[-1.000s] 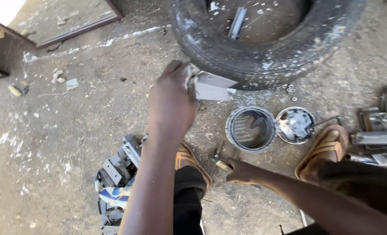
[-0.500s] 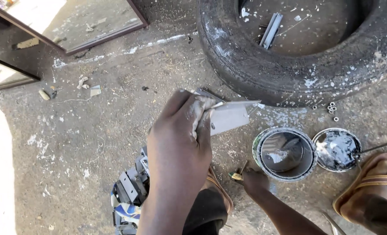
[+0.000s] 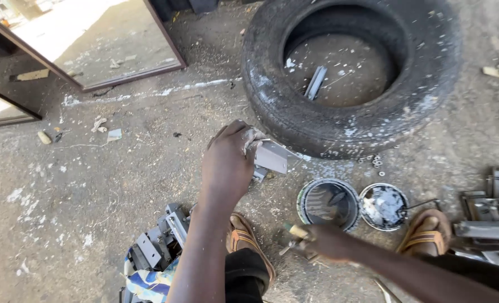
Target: Painting small metal L-shaped brackets using a paintbrush and black paint in a workshop setting.
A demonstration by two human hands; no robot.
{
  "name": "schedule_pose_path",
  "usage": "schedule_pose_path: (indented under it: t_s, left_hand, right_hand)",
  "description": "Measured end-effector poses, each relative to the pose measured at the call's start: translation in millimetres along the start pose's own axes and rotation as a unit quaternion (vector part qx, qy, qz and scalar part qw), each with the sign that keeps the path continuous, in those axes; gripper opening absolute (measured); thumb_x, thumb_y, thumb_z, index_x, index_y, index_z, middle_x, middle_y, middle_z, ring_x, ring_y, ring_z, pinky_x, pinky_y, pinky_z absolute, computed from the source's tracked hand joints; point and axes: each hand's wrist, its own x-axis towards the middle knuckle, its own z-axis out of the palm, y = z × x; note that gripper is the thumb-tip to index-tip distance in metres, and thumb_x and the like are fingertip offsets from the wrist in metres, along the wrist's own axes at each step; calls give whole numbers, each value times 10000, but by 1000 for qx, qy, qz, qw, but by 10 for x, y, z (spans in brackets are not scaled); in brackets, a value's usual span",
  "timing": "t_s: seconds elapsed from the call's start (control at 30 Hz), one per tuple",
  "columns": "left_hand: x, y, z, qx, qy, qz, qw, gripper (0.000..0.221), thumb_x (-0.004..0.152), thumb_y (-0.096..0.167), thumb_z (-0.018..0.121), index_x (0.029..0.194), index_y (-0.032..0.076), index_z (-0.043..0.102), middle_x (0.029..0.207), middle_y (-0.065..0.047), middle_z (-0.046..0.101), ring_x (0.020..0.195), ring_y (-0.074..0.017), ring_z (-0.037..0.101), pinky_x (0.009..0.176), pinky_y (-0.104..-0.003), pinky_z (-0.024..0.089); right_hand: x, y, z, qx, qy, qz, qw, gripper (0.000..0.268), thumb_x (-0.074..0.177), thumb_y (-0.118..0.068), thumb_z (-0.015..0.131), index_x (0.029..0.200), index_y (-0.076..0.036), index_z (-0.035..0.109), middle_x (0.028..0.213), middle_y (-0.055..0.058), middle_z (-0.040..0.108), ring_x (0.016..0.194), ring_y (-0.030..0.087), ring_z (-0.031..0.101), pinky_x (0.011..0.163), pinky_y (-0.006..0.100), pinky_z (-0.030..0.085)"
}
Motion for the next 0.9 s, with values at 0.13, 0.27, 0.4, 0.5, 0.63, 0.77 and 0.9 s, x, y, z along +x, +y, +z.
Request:
schedule_pose_path:
  t_s: [0.13, 0.27, 0.4, 0.5, 0.63, 0.77, 0.9]
  left_hand:
    - [-7, 14, 44, -47, -35, 0, 998, 214, 939, 167, 637, 1103, 145, 772, 1181, -99, 726, 1125, -412, 666, 932, -527, 546]
    - [-55, 361, -69, -104, -53, -1, 993, 254, 906, 175, 659, 1131, 122, 763, 1256, -133, 712, 1178, -443, 644, 941, -551, 544]
    - [-62, 383, 72, -204, -102, 29, 973, 206, 887, 94, 649, 1032, 122, 792, 1086, -121, 754, 1091, -405, 697, 937, -500, 550]
    - [-29, 510, 126, -234, -130, 49, 962, 194, 886, 59, 656, 1008, 110, 797, 1032, -120, 767, 1052, -384, 720, 924, -480, 557]
    - [30, 632, 120, -261, -160, 63, 950, 180, 905, 43, 658, 1008, 94, 797, 1013, -135, 768, 1022, -364, 727, 920, -476, 555]
    - [15, 672, 18, -276, -169, 67, 944, 171, 919, 31, 660, 1008, 82, 797, 998, -147, 769, 999, -349, 732, 916, -473, 554]
    - [-34, 730, -50, -293, -166, 80, 938, 149, 923, 32, 664, 1004, 74, 782, 996, -147, 765, 994, -327, 732, 919, -467, 553]
  right_hand:
    - [-1407, -653, -902, 101, 132, 43, 985, 530, 909, -354, 658, 1330, -32, 669, 989, 227, 787, 835, 310, 761, 788, 409, 567]
    - [-1707, -320, -1444, 257, 290, -45, 921, 437, 933, -292, 718, 1144, 90, 691, 794, 230, 680, 659, 312, 599, 592, 402, 485]
    - [-1772, -181, -1776, 325, 306, -178, 877, 299, 967, -211, 691, 1036, 77, 648, 751, 198, 640, 618, 227, 561, 510, 325, 464]
    - [-1713, -184, -1940, 294, 244, -184, 906, 371, 973, -228, 648, 1121, 112, 640, 777, 195, 618, 665, 236, 546, 535, 329, 473]
    - [-1606, -180, -2026, 304, 173, -188, 918, 373, 984, -282, 639, 1076, 77, 672, 734, 155, 591, 636, 228, 529, 512, 338, 464]
    - [-1540, -102, -2066, 291, 187, -136, 928, 437, 963, -261, 659, 1124, 144, 631, 723, 246, 618, 619, 328, 538, 591, 464, 510]
    - [-1454, -19, -2047, 310, 165, -134, 927, 443, 947, -318, 648, 1166, 66, 615, 854, 228, 648, 811, 346, 603, 765, 472, 466]
